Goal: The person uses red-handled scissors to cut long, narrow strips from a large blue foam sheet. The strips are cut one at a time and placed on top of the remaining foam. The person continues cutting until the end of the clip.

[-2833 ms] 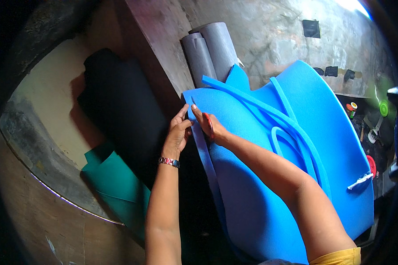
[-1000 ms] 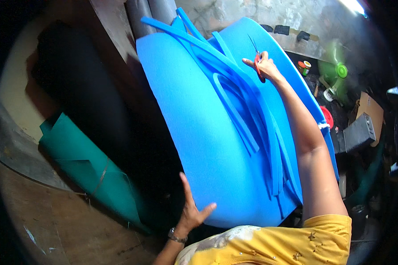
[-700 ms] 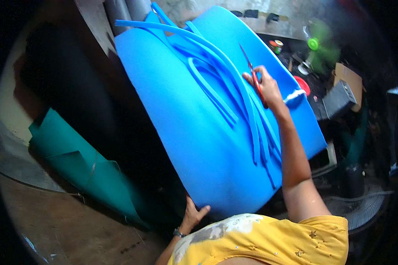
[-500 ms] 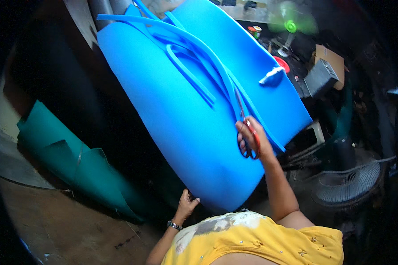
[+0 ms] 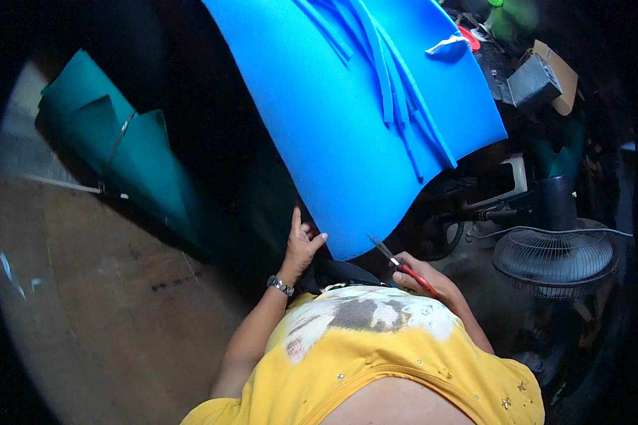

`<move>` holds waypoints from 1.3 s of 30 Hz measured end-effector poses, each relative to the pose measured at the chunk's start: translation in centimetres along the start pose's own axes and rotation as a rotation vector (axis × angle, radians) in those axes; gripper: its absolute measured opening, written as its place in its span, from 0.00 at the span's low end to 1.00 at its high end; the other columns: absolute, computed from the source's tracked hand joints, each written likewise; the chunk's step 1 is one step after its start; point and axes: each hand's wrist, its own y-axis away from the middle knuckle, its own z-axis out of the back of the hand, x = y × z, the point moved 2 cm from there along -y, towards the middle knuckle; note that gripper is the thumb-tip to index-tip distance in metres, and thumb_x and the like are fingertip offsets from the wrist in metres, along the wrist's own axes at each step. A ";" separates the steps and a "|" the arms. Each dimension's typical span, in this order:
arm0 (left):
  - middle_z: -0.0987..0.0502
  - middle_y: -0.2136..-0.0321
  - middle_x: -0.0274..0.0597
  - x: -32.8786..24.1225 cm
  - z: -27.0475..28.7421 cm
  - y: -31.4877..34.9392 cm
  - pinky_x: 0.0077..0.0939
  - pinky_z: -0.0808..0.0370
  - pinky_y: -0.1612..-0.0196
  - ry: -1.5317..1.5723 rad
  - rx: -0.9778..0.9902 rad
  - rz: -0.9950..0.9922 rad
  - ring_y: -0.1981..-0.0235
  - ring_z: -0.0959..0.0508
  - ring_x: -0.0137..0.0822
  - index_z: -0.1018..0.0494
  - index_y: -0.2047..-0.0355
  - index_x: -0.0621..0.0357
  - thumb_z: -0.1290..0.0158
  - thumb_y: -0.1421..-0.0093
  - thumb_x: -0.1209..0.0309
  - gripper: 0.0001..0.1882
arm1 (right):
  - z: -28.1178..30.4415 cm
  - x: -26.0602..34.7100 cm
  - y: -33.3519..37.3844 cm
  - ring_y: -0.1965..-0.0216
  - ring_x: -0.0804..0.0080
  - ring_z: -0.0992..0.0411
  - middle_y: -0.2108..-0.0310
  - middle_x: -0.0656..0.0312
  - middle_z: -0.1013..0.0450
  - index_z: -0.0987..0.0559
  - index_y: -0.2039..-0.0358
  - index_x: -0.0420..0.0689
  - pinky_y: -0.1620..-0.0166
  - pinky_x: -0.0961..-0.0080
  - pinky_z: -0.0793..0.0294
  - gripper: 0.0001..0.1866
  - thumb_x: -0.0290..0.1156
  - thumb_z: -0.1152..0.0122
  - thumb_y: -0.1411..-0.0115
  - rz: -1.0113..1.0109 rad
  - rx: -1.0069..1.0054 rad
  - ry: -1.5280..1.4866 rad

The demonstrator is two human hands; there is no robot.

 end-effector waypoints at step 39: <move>0.27 0.68 0.32 -1.2 -6.4 8.5 0.15 0.32 0.65 -0.187 -0.122 -0.117 0.72 0.31 0.19 0.48 0.33 0.51 0.46 0.46 0.82 0.42 | -8.2 -1.6 -2.7 0.80 0.78 0.35 0.80 0.66 0.34 0.32 0.60 0.44 0.76 0.77 0.34 0.22 0.53 0.51 0.35 0.331 -0.059 -0.384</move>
